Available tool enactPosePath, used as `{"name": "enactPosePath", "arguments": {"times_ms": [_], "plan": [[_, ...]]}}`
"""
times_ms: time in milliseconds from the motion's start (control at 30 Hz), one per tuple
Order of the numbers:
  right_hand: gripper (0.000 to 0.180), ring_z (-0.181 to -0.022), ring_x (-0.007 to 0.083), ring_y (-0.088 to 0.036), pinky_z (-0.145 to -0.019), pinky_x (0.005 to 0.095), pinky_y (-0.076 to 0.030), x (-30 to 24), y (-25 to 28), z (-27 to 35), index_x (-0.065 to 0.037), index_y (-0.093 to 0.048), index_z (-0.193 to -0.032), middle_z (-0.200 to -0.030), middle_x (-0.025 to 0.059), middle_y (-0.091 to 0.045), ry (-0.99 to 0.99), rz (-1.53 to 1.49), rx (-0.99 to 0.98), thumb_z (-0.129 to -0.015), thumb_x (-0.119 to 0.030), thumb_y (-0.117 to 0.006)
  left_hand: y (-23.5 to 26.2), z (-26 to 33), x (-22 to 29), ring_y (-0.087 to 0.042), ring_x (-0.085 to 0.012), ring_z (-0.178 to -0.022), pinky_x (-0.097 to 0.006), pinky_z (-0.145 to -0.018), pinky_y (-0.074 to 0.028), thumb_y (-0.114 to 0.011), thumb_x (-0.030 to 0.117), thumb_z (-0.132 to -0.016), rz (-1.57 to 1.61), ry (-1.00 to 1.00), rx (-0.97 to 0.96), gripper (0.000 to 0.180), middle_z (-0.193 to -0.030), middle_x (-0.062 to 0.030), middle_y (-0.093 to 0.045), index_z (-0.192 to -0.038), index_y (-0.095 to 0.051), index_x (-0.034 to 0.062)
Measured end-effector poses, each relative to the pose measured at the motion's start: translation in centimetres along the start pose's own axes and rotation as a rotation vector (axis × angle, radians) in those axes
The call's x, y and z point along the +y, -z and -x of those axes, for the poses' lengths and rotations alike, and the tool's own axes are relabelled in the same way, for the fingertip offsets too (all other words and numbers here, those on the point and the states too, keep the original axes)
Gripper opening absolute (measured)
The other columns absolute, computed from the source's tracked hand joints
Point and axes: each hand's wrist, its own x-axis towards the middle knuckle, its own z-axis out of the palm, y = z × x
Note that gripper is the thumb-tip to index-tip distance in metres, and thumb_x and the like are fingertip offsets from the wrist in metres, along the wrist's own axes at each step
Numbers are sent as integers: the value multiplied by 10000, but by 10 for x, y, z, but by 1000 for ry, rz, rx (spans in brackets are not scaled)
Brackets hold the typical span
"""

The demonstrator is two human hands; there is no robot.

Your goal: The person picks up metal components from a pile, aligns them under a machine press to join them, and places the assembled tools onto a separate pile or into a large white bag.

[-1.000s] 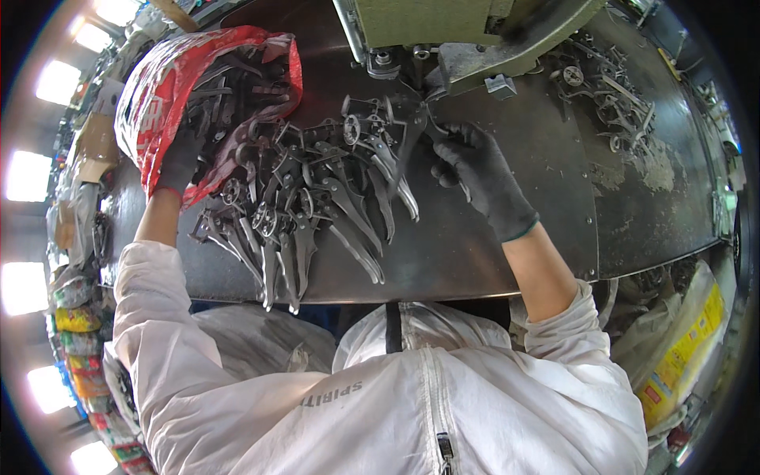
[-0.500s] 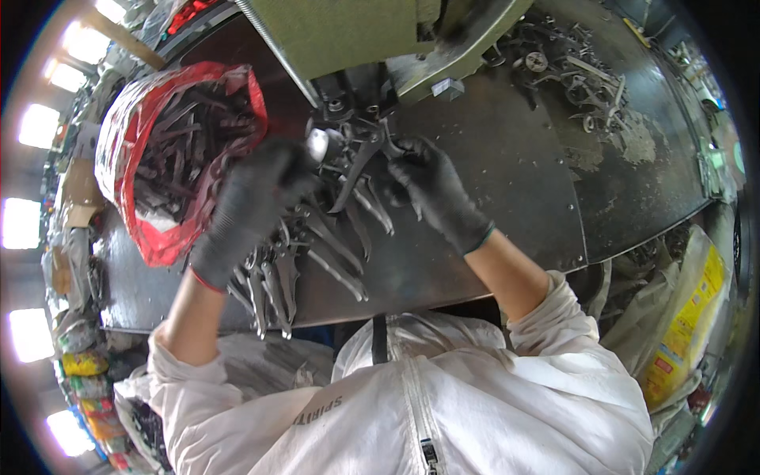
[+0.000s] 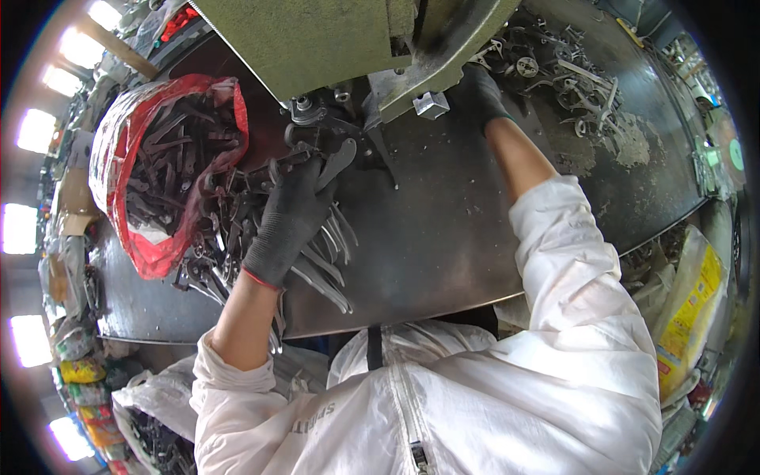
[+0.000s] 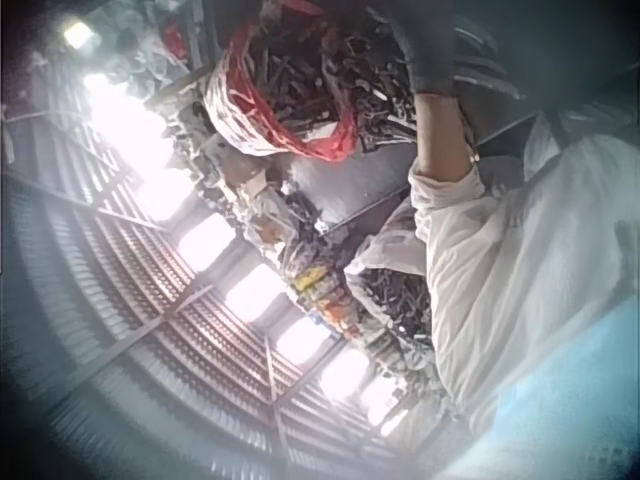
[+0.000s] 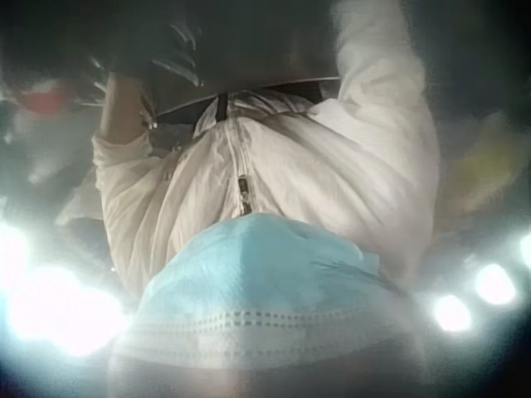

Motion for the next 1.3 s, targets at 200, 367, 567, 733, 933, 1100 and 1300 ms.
{"name": "enactPosePath", "arguments": {"times_ms": [200,367,567,733,933,1100,1300], "plan": [[476,-1199,410,-653,-1004,498,-517,7,17,-14,-133,-593,-1373,-1219,235,-707,-47,22,134,-972,-390,-568,-43,-12,8,-631,-450,-1068,-502,-899,-511,-670,123,-876,-136,-137,-157,383,-1087,-271,-666,-1239,-601,19],[333,-1120,446,-655,-951,555,-507,52,14,-23,-111,-677,-1216,-1155,267,-704,-66,84,192,-917,-245,-623,-22,-31,-14,-671,-421,-893,-466,-745,-540,-693,58,-789,-254,-558,274,493,-977,-243,-669,-1268,-596,-5],[382,-1060,430,-695,-870,528,-543,105,43,46,-146,-640,-1280,-1118,237,-721,-156,47,210,-905,-216,-662,6,-14,-58,-666,-176,-839,-351,-676,-541,-728,177,-920,175,207,-10,365,-986,-63,-691,-1229,-635,7],[425,-844,271,-707,-716,388,-555,16,59,112,-97,-613,-1337,-1068,156,-724,-151,-593,253,-916,-115,-669,-9,-1,3,-667,-118,-841,-320,-629,-536,-654,347,-1013,876,533,-184,388,-977,-41,-689,-1227,-641,23],[277,-647,125,-618,-573,272,-516,-96,58,162,48,-655,-1236,-976,115,-707,-281,-1341,-345,-1007,-109,-642,-20,-11,13,-669,-127,-859,-295,-762,-532,-516,446,-1075,828,246,-146,485,-1083,-77,-722,-1308,-642,40],[362,-657,68,-617,-577,183,-490,-104,39,171,50,-607,-1335,-971,88,-734,-244,-1345,-344,-1026,-138,-609,-7,-14,27,-677,-141,-882,-277,-842,-521,-471,461,-1091,834,318,-290,527,-1110,-95,-736,-1339,-630,23],[380,-762,100,-651,-647,238,-527,-114,30,171,67,-582,-1345,-1025,101,-732,-209,-1197,-332,-1006,-102,-606,-18,-12,9,-677,-135,-904,-285,-824,-523,-470,433,-1101,880,262,-229,515,-1083,-91,-738,-1351,-620,7]]}}
